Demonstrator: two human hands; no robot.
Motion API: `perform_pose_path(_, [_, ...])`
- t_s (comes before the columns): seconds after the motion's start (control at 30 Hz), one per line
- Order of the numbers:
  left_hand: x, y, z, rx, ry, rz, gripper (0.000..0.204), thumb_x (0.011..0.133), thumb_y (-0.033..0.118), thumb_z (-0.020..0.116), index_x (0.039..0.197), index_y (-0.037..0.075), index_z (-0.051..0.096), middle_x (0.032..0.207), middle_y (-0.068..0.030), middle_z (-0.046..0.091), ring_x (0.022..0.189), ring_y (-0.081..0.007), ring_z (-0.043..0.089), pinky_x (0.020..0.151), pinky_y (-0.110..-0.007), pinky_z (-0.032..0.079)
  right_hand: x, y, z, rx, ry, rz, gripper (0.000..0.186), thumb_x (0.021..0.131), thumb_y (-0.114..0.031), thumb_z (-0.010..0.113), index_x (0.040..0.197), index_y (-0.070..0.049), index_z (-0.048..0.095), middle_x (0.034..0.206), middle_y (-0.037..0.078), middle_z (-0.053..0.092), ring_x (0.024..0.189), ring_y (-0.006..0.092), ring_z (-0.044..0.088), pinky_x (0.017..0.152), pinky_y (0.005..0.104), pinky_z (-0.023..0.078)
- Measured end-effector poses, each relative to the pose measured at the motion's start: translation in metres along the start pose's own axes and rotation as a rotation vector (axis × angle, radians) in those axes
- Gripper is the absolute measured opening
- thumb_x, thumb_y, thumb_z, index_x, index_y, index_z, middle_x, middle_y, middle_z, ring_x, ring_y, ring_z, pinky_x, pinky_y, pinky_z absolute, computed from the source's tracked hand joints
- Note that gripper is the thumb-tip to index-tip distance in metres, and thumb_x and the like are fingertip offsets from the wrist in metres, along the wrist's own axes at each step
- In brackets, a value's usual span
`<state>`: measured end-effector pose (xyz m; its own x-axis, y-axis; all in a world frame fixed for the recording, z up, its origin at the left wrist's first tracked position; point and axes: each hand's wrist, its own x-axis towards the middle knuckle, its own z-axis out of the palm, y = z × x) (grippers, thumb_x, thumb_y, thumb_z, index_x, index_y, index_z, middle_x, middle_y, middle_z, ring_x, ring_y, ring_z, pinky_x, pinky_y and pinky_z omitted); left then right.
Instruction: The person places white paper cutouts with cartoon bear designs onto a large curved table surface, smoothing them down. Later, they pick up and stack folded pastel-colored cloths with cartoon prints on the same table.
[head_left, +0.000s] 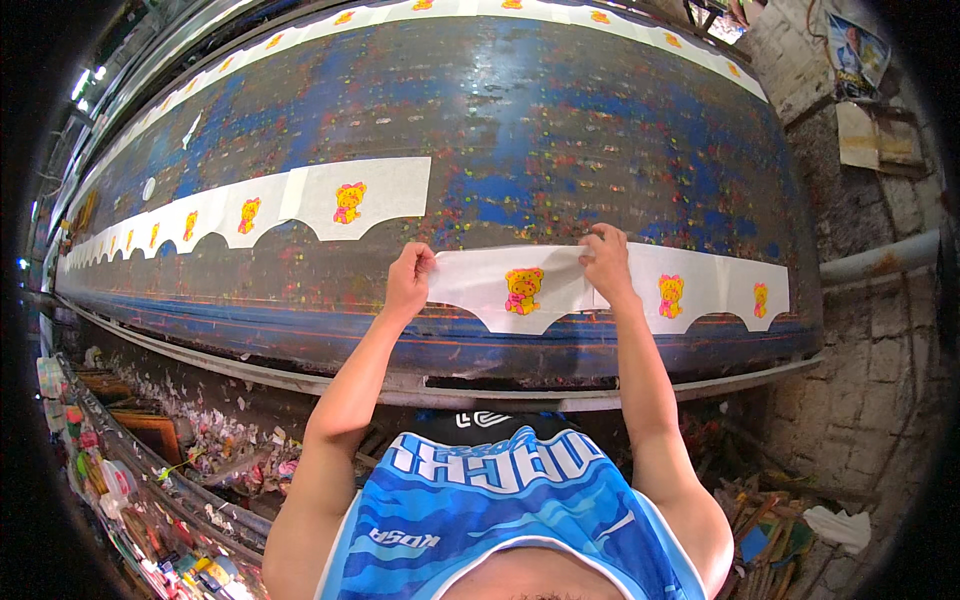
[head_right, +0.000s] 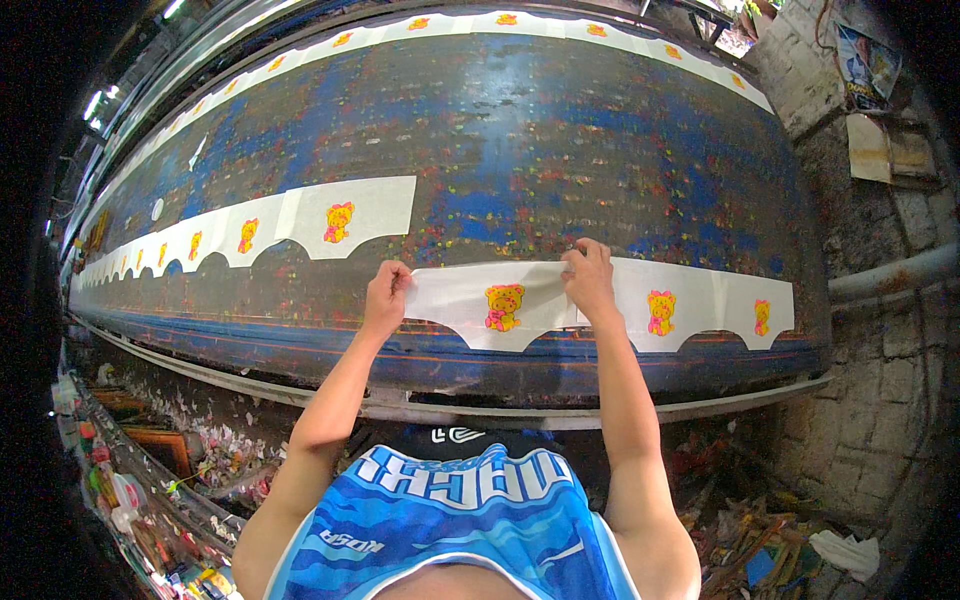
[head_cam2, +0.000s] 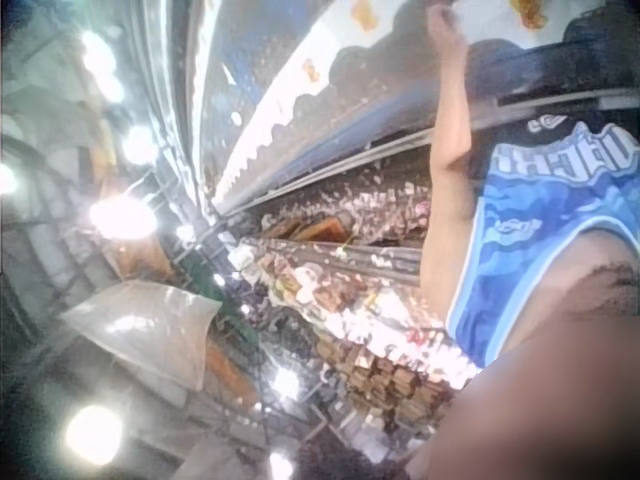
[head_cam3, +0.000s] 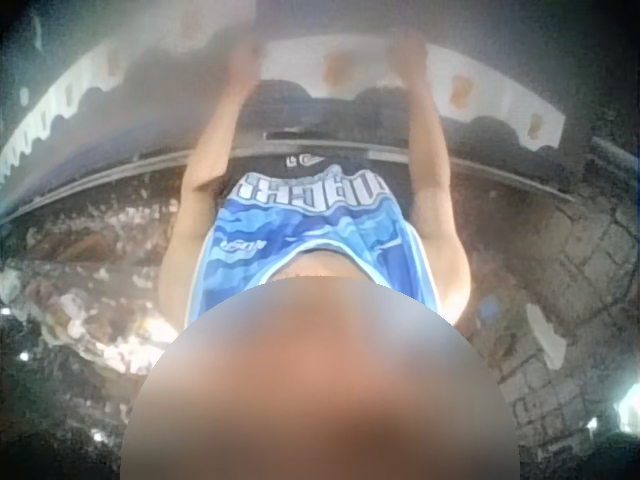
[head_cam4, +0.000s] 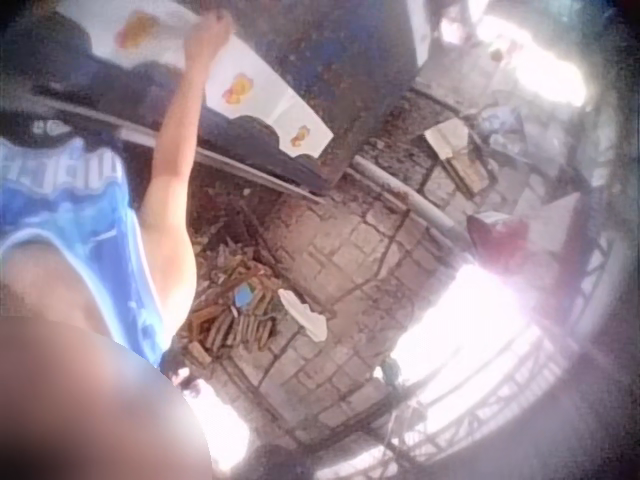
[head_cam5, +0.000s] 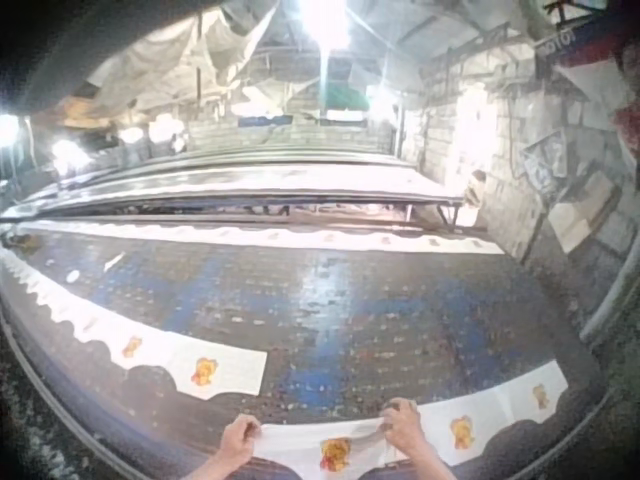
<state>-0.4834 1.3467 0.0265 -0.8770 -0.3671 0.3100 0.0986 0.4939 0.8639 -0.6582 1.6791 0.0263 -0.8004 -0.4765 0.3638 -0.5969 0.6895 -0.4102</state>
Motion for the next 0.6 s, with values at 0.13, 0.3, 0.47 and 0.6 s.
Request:
perform_pose_path(0.13, [0.026,-0.001,-0.013,0.024,0.079,-0.053,0.008,0.094,0.003,0.06,0.102,0.003,0.056,0.074,-0.0092,0.057,0.069,-0.0209,0.056,0.069,-0.03,0.047,0.027,0.0,-0.012,0.108,-0.156,0.037,0.017,0.076,-0.008,0.075,0.09,-0.007,0.068,0.096,0.01,0.067,0.104,0.0342,0.061,0.085,0.0457,0.049])
perform_pose_path(0.3, [0.095,-0.032,-0.015,0.178,0.118,-0.2,0.027,0.093,0.005,0.062,0.119,0.006,0.054,0.076,-0.0127,0.06,0.07,-0.0277,0.059,0.068,-0.036,0.048,0.079,0.002,-0.001,0.154,-0.254,0.17,0.016,0.082,-0.013,0.07,0.094,-0.003,0.066,0.092,0.019,0.071,0.09,0.0395,0.067,0.077,0.0478,0.051])
perform_pose_path(0.47, [0.16,-0.066,-0.009,0.199,0.126,-0.204,0.037,0.092,0.009,0.065,0.127,0.007,0.052,0.081,-0.0168,0.065,0.077,-0.0357,0.066,0.071,-0.044,0.049,0.137,0.011,0.016,0.195,-0.128,0.128,0.013,0.085,-0.008,0.063,0.097,-0.004,0.066,0.091,0.022,0.07,0.089,0.0422,0.066,0.077,0.0485,0.051])
perform_pose_path(0.6, [0.189,-0.088,-0.007,0.269,0.13,-0.132,0.041,0.092,0.011,0.066,0.129,0.006,0.052,0.088,-0.0188,0.069,0.081,-0.0373,0.067,0.074,-0.046,0.05,0.165,0.017,0.031,0.16,-0.131,0.118,0.018,0.083,-0.004,0.059,0.1,-0.004,0.066,0.094,0.021,0.069,0.093,0.0409,0.065,0.081,0.0485,0.05])
